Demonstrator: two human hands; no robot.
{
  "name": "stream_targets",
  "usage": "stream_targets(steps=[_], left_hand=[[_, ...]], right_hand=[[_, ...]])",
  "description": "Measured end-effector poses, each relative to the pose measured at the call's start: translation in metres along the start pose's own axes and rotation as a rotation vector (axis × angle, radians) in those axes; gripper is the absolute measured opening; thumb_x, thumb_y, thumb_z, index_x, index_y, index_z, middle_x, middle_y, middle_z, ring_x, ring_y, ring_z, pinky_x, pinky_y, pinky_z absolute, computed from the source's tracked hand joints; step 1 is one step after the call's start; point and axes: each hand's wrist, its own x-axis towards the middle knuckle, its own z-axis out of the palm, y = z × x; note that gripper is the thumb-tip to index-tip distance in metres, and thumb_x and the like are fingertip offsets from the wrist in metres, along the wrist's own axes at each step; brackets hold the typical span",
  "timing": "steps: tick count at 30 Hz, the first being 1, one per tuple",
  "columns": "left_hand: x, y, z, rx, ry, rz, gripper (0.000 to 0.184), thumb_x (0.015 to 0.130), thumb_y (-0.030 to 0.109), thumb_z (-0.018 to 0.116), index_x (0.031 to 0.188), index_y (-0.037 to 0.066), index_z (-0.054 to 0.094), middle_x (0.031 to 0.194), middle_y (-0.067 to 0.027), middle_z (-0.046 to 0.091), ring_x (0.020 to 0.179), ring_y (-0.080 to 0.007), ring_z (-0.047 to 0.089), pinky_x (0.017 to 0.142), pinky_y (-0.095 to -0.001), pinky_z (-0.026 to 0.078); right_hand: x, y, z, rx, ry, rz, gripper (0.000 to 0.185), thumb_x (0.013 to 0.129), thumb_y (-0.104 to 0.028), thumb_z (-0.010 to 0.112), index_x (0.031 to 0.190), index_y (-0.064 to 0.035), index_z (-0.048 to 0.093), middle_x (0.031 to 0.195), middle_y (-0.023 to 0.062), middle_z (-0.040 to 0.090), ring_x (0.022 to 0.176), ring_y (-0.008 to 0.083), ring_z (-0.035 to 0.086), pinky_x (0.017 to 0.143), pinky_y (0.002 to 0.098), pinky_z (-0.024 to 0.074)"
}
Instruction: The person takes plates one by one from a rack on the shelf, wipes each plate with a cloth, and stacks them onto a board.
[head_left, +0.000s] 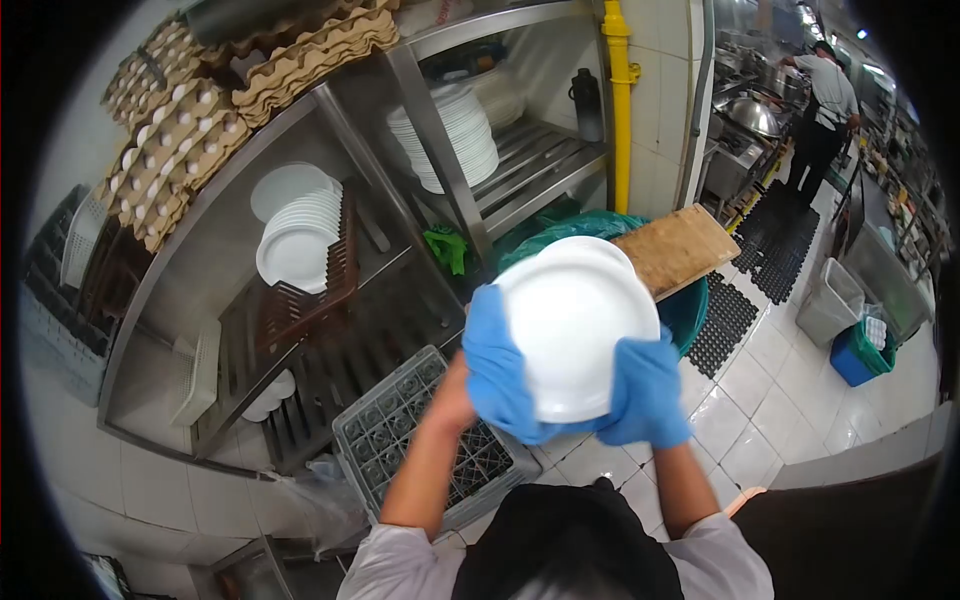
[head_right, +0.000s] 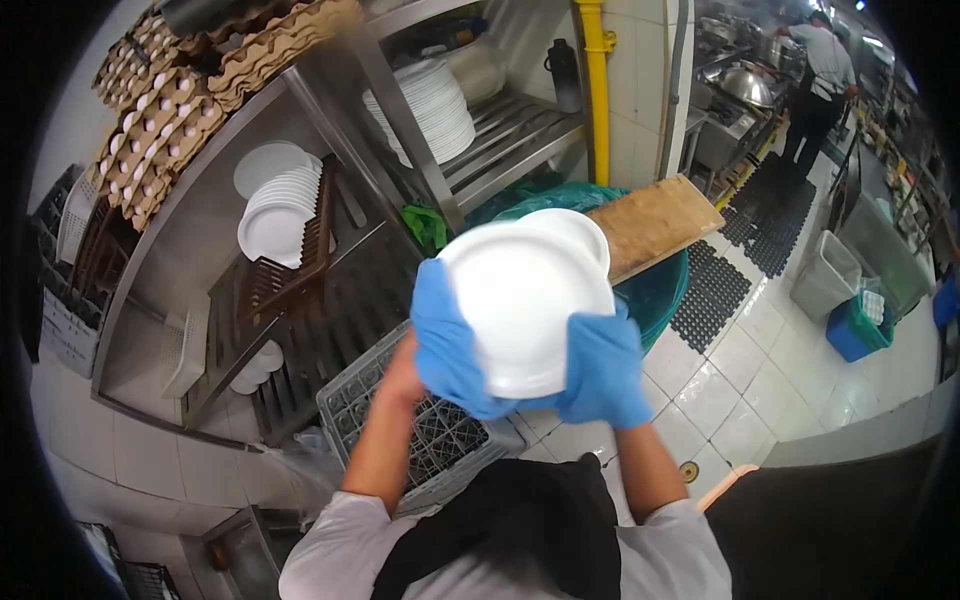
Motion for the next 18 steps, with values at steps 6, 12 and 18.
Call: stream_targets(steps=[6, 12, 18], left_hand=[[-0.001, -0.026, 0.045, -0.564, 0.653, 0.236, 0.031, 0.105, 0.02, 0.046, 0.128, 0.003, 0.056, 0.119, -0.0074, 0.064, 0.105, -0.0167, 0.063, 0.09, -0.0316, 0.054], [0.001, -0.004, -0.049, 0.105, -0.03, 0.012, 0.015, 0.094, 0.009, 0.063, 0.102, -0.001, 0.07, 0.093, -0.0038, 0.072, 0.084, -0.0121, 0.065, 0.072, -0.0289, 0.056], [-0.019, -0.075, 0.064, -0.746, 0.681, 0.179, 0.044, 0.109, 0.035, 0.04, 0.141, 0.007, 0.046, 0.138, -0.0041, 0.054, 0.126, -0.0182, 0.052, 0.108, -0.0294, 0.041]], right_hand=[[-0.041, 0.008, 0.05, 0.493, 0.089, 0.682, 0.031, 0.08, -0.014, 0.071, 0.107, -0.001, 0.066, 0.101, 0.0113, 0.066, 0.095, 0.0326, 0.063, 0.089, 0.0444, 0.05], [-0.003, 0.007, 0.032, 0.071, -0.016, 0.264, 0.031, 0.067, -0.017, 0.065, 0.095, -0.0047, 0.066, 0.091, 0.0144, 0.064, 0.091, 0.036, 0.061, 0.083, 0.0419, 0.0491], [0.012, -0.049, 0.047, -0.582, -0.292, 0.408, 0.037, 0.078, -0.017, 0.065, 0.113, -0.0053, 0.066, 0.104, 0.0137, 0.066, 0.1, 0.0304, 0.062, 0.091, 0.0407, 0.0482]])
